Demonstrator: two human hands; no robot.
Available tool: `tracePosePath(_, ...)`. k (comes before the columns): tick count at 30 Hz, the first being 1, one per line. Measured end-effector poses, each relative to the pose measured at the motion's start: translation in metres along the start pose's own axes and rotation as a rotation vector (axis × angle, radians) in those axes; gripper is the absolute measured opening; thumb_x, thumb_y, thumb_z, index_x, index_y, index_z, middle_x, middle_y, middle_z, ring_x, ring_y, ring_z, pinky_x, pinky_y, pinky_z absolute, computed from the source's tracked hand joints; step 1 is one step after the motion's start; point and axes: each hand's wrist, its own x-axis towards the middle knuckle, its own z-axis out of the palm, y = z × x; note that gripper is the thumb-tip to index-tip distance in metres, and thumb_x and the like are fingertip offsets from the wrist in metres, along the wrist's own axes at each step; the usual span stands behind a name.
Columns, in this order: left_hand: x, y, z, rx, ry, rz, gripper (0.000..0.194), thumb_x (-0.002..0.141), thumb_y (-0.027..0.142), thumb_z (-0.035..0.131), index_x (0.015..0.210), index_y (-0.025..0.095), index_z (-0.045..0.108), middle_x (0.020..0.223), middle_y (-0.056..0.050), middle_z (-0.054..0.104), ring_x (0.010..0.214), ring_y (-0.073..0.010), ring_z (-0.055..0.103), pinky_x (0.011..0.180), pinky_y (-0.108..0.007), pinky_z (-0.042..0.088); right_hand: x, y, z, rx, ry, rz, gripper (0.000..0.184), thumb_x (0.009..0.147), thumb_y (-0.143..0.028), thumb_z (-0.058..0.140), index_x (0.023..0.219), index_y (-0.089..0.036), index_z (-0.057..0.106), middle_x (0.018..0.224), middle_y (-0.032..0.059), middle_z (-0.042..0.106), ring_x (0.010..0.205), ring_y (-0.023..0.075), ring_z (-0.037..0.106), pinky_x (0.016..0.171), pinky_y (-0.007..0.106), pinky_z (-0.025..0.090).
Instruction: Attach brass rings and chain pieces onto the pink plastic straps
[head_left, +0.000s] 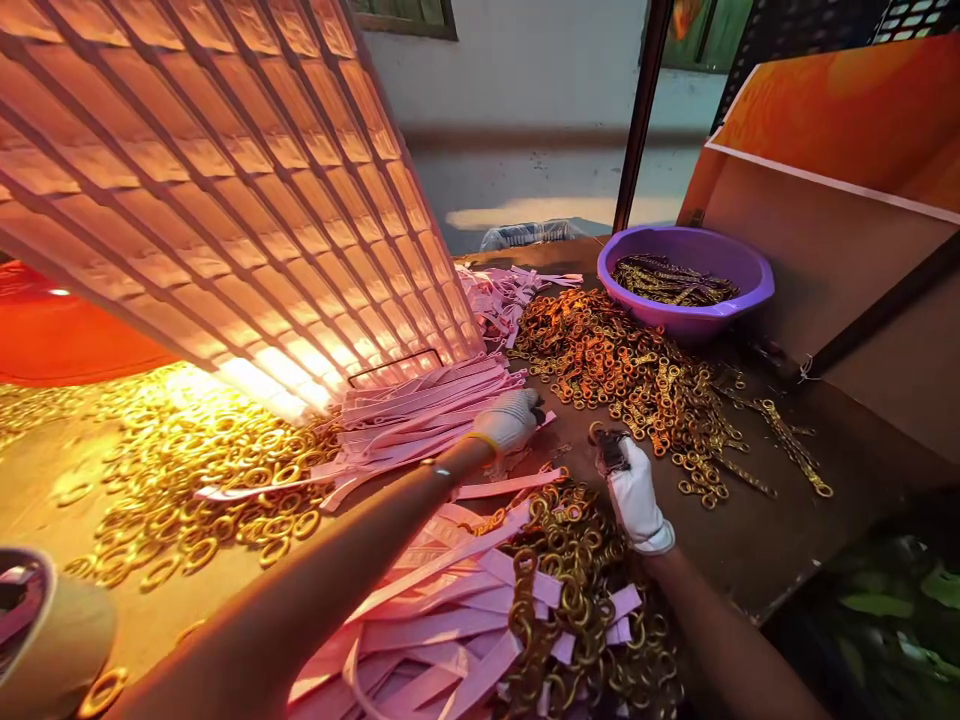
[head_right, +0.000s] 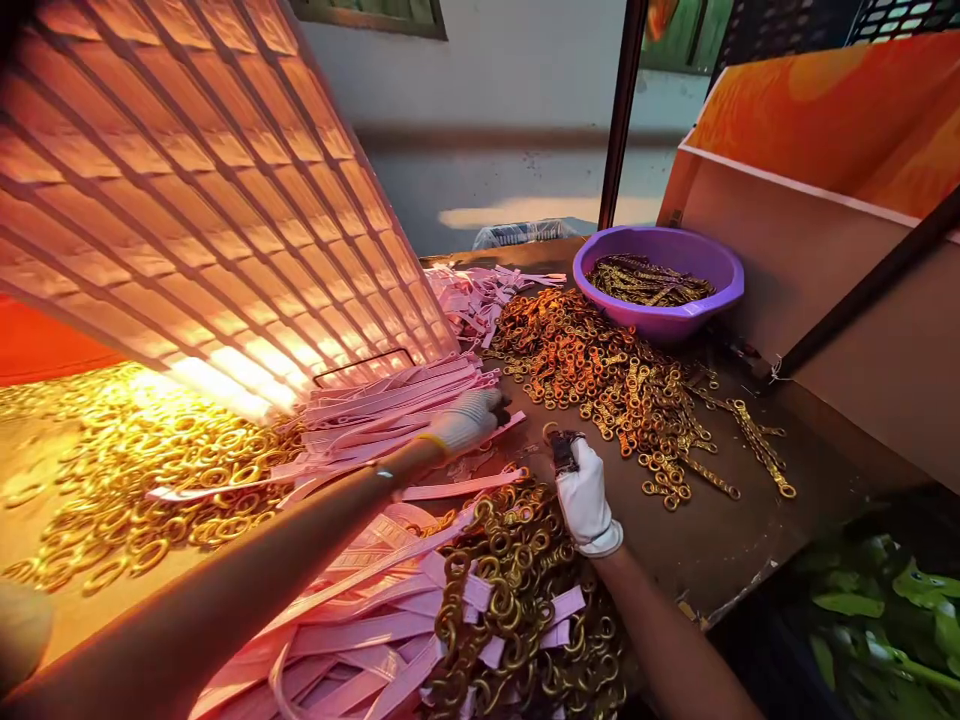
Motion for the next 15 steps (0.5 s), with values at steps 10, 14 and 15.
tracePosePath(10, -0.034, 0.005, -0.001, -0.241, -0.088, -0.052, 0.031, 0.095, 0.040, 0.060, 0.086, 0.011, 0.068, 0.067, 0.001, 0.060, 0.056, -0.0114, 0.060, 0.054, -0.022, 0.047, -0.007, -0.016, -0.003, 0.000, -0.100, -0.132, 0.031, 0.090, -0.024, 0.048, 0.106, -0.015, 0.072, 0.100, 0.0144, 0.077, 0.090, 0.0250, 0.072, 0.086, 0.039, 0.058)
tracePosePath(14, -0.107, 0.003, -0.027, -0.478, -0.125, -0.050, 0.036, 0.089, 0.051, 0.053, 0.087, 0.016, 0.062, 0.056, 0.002, 0.052, 0.041, -0.0091, 0.045, 0.041, -0.021, 0.035, -0.011, -0.069, -0.011, -0.010, -0.312, -0.316, 0.034, 0.087, -0.011, 0.049, 0.112, -0.019, 0.070, 0.105, 0.0088, 0.075, 0.097, 0.0205, 0.069, 0.090, 0.032, 0.054)
tracePosePath(15, -0.126, 0.004, -0.028, -0.525, -0.115, -0.056, 0.038, 0.087, 0.054, 0.051, 0.083, 0.017, 0.060, 0.056, 0.002, 0.050, 0.040, -0.0080, 0.041, 0.040, -0.020, 0.033, -0.013, -0.084, -0.013, -0.080, -0.354, -0.357, 0.034, 0.085, -0.009, 0.049, 0.110, -0.019, 0.070, 0.104, 0.0085, 0.075, 0.096, 0.0203, 0.069, 0.088, 0.031, 0.054)
